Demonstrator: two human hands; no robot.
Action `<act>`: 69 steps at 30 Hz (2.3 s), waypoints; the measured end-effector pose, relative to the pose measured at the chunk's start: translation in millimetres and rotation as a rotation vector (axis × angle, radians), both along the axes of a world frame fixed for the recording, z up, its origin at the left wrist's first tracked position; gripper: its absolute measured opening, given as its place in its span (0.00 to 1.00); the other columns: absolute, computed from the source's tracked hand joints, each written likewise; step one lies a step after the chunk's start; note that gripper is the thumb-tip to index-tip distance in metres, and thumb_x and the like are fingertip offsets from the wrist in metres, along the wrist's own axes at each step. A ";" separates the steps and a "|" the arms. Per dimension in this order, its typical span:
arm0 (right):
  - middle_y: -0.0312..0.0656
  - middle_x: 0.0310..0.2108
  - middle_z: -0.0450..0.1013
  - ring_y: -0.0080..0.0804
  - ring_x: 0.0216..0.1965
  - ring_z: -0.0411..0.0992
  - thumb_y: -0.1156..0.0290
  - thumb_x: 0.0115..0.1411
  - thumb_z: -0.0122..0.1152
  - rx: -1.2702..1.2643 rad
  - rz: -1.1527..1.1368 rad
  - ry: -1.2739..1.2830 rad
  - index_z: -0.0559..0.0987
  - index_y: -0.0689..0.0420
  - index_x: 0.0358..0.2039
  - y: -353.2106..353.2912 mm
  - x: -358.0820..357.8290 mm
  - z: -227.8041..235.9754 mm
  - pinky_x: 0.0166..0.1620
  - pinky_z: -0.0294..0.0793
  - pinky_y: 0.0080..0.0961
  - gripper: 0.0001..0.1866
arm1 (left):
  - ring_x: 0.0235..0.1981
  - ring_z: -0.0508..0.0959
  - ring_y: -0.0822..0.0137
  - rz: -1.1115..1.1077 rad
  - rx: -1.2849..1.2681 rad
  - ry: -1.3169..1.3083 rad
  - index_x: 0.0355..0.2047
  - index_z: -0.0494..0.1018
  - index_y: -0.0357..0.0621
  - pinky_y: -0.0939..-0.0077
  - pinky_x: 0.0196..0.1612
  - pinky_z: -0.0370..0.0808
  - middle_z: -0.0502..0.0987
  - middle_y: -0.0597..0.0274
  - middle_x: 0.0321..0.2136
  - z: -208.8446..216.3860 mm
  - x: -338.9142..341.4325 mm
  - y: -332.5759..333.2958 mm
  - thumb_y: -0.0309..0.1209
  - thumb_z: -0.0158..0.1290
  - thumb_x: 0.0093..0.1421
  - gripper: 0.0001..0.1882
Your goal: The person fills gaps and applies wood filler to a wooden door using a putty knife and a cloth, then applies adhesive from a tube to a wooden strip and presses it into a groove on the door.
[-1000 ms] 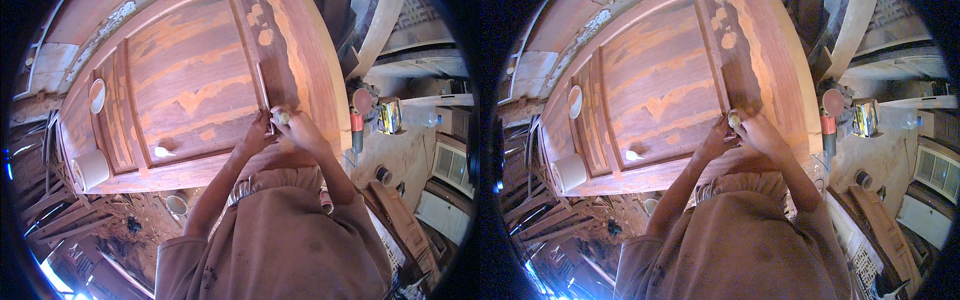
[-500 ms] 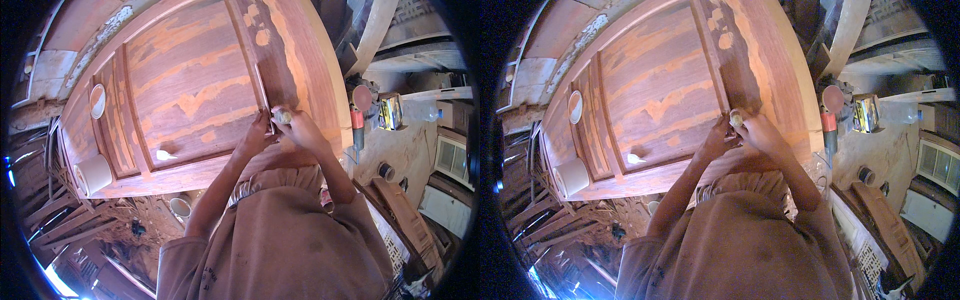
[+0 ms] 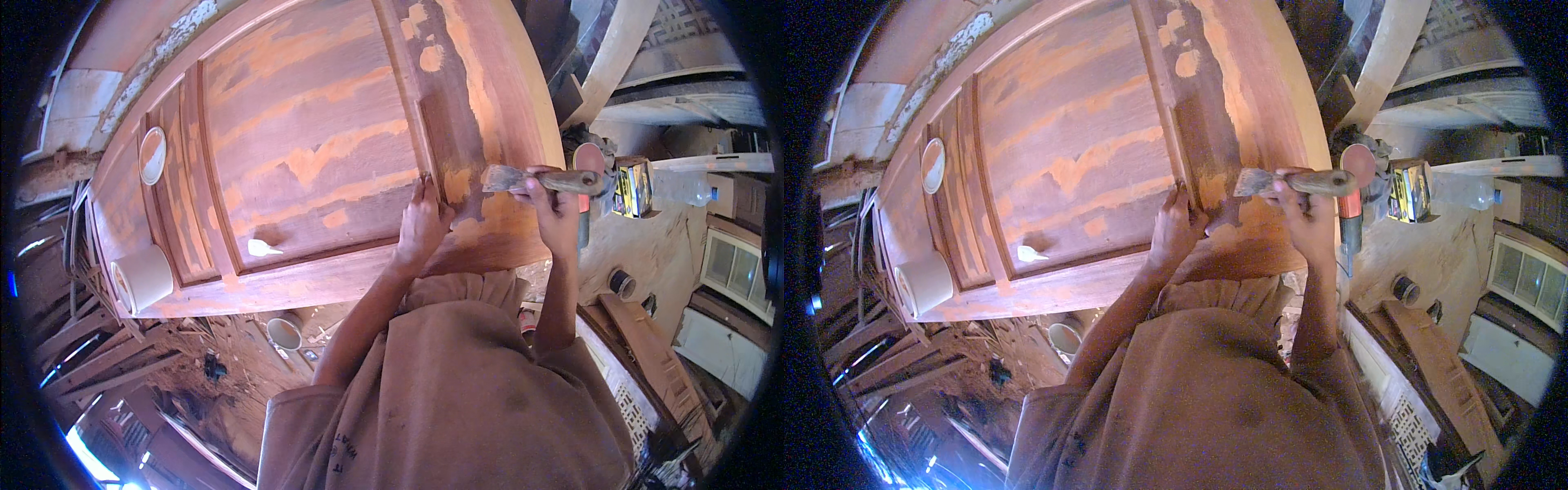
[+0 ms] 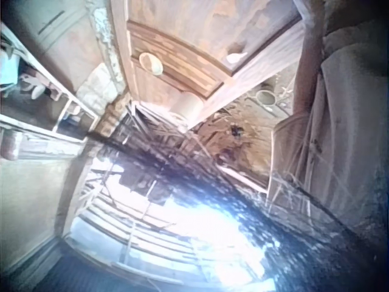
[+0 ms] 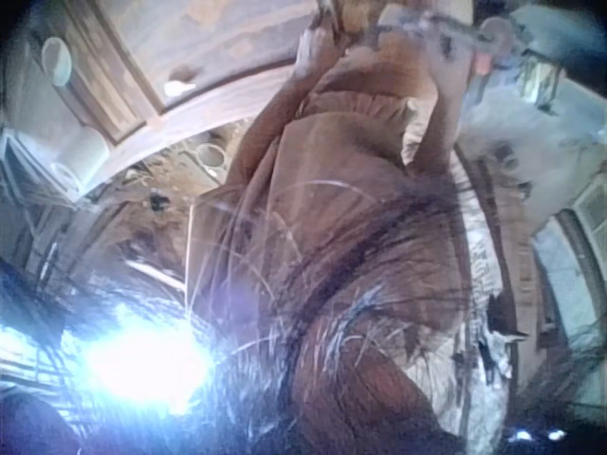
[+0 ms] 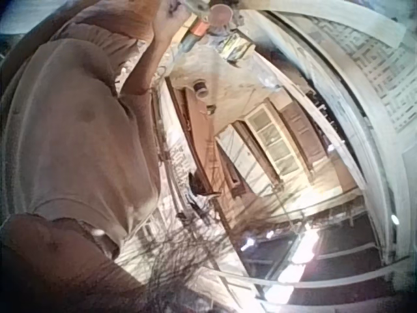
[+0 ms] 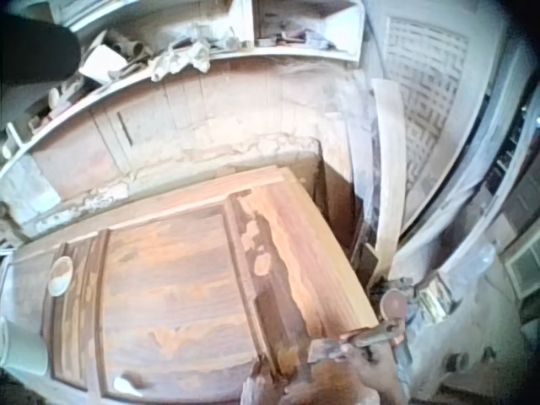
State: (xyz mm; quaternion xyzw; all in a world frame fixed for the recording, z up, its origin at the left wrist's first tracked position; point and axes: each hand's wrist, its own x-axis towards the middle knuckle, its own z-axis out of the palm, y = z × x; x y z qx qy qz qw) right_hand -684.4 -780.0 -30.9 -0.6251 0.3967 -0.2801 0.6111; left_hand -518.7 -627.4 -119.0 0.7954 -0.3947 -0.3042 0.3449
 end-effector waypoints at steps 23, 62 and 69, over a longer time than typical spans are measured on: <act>0.42 0.43 0.71 0.33 0.42 0.75 0.73 0.65 0.57 0.141 -0.017 0.194 0.73 0.61 0.47 0.2 -6.9 -16.1 0.41 0.84 0.32 0.11 | 0.26 0.70 0.68 1.008 -0.324 0.247 0.38 0.71 0.34 0.73 0.32 0.73 0.71 0.63 0.24 0.8 29.6 176.7 0.27 0.45 0.60 0.10; 0.41 0.36 0.74 0.28 0.36 0.77 0.71 0.67 0.57 -0.062 0.008 0.224 0.72 0.63 0.44 35.5 40.8 -25.4 0.34 0.85 0.28 0.10 | 0.28 0.68 0.68 0.942 -0.549 0.167 0.33 0.74 0.35 0.72 0.29 0.65 0.68 0.59 0.27 50.2 6.1 127.1 0.20 0.51 0.59 0.03; 0.38 0.35 0.72 0.23 0.35 0.73 0.70 0.67 0.58 -0.077 -0.141 0.084 0.73 0.62 0.42 43.5 17.6 -23.8 0.36 0.84 0.27 0.09 | 0.25 0.73 0.55 0.607 -0.373 0.115 0.47 0.76 0.31 0.61 0.30 0.72 0.70 0.48 0.29 30.6 0.2 2.1 0.21 0.53 0.60 0.15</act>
